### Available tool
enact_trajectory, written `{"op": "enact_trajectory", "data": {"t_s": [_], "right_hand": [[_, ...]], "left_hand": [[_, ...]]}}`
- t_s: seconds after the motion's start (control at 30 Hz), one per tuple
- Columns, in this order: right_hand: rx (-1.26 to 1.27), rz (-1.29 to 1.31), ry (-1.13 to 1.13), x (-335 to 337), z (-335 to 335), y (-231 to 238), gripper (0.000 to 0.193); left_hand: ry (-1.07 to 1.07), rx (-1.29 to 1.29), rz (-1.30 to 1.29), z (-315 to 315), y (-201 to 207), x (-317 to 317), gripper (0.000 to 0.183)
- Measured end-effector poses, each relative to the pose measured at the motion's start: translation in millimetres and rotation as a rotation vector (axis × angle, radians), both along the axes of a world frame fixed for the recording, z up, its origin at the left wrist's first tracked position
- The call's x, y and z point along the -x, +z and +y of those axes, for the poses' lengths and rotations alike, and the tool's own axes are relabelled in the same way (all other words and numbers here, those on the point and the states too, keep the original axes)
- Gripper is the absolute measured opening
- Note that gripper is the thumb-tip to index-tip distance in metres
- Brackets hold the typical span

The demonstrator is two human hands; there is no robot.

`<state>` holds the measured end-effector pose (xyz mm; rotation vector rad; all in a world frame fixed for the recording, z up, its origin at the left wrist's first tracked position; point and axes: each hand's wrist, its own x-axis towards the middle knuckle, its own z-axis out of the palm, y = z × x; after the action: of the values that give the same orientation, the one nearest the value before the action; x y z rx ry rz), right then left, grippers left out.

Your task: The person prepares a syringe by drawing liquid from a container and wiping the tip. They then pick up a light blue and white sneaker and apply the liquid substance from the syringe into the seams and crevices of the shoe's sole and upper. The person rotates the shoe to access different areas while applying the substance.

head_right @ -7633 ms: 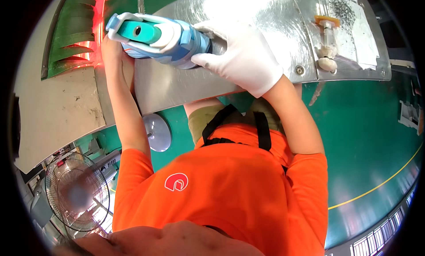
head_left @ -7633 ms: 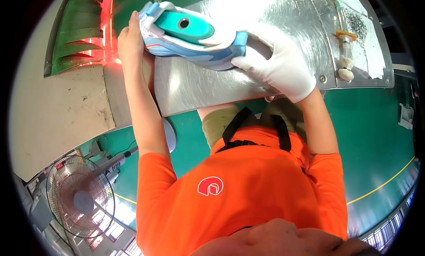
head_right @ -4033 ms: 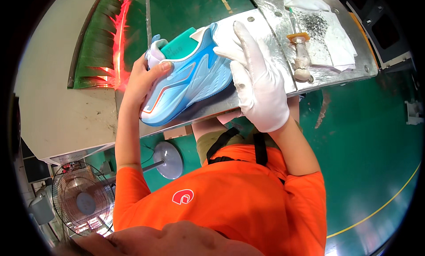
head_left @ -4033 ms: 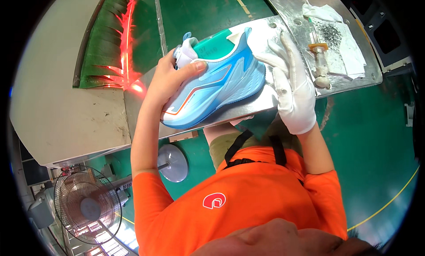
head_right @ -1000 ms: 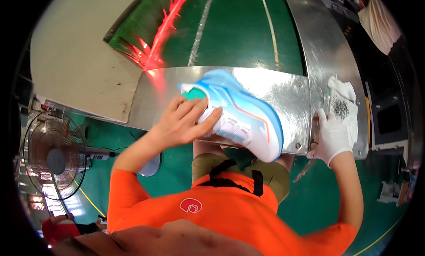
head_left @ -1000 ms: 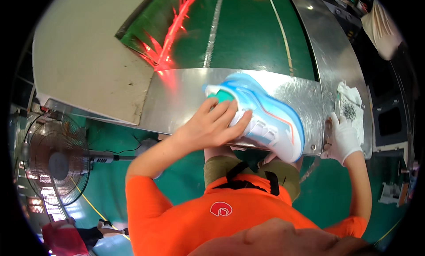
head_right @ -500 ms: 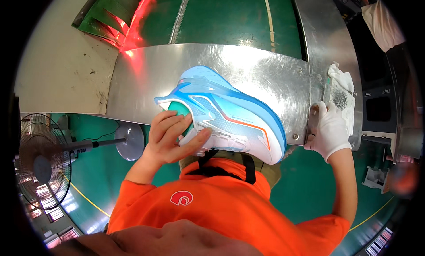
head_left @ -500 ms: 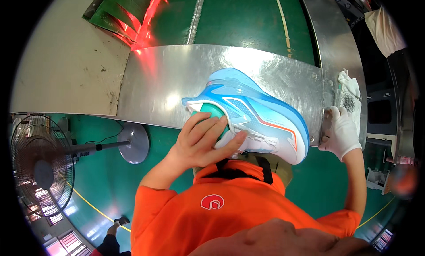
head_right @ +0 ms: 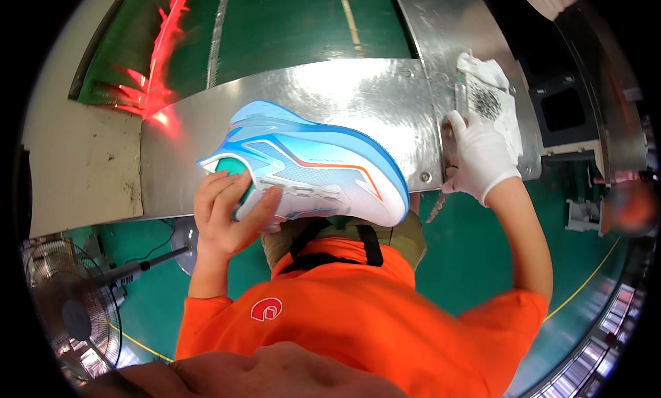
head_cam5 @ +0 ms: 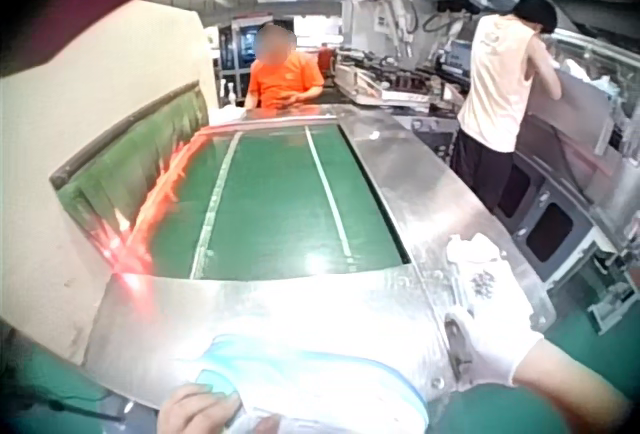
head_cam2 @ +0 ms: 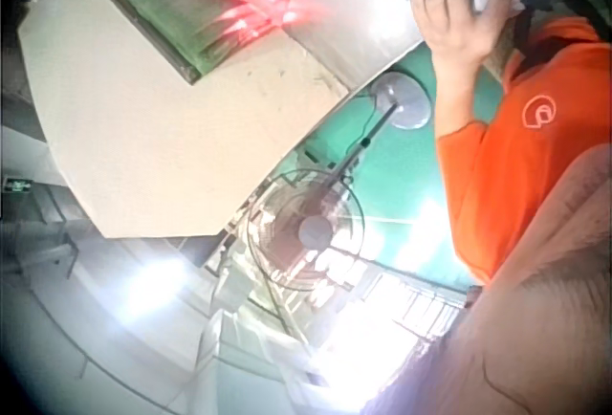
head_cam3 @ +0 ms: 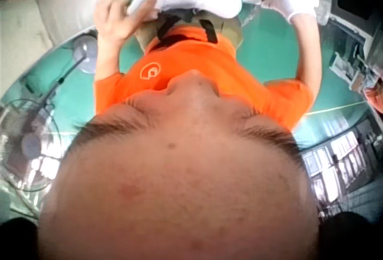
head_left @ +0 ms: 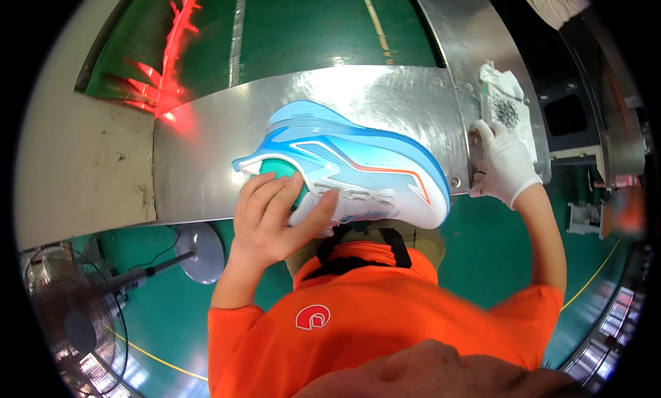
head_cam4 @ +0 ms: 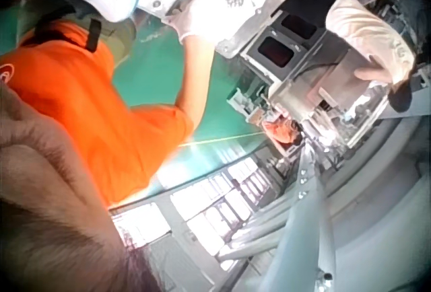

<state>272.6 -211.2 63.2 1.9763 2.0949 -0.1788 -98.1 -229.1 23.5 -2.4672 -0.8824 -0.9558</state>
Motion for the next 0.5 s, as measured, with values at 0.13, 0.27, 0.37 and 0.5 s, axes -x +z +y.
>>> {"op": "enact_trajectory", "data": {"t_s": [0.13,0.27,0.37,0.5], "right_hand": [[-0.027,0.133,-0.030,-3,-9,0,0.098],[-0.257,0.334,0.021,-14,-26,-18,0.092],[-0.455,0.412,0.047,-15,-39,-30,0.089],[-0.516,0.509,-0.030,-11,-46,-37,0.089]], "left_hand": [[-0.026,0.035,0.021,4,8,-5,0.037],[-0.040,0.065,0.048,9,13,-8,0.039],[-0.053,0.091,0.052,13,20,-14,0.041],[-0.077,0.112,0.065,23,31,-21,0.043]]}}
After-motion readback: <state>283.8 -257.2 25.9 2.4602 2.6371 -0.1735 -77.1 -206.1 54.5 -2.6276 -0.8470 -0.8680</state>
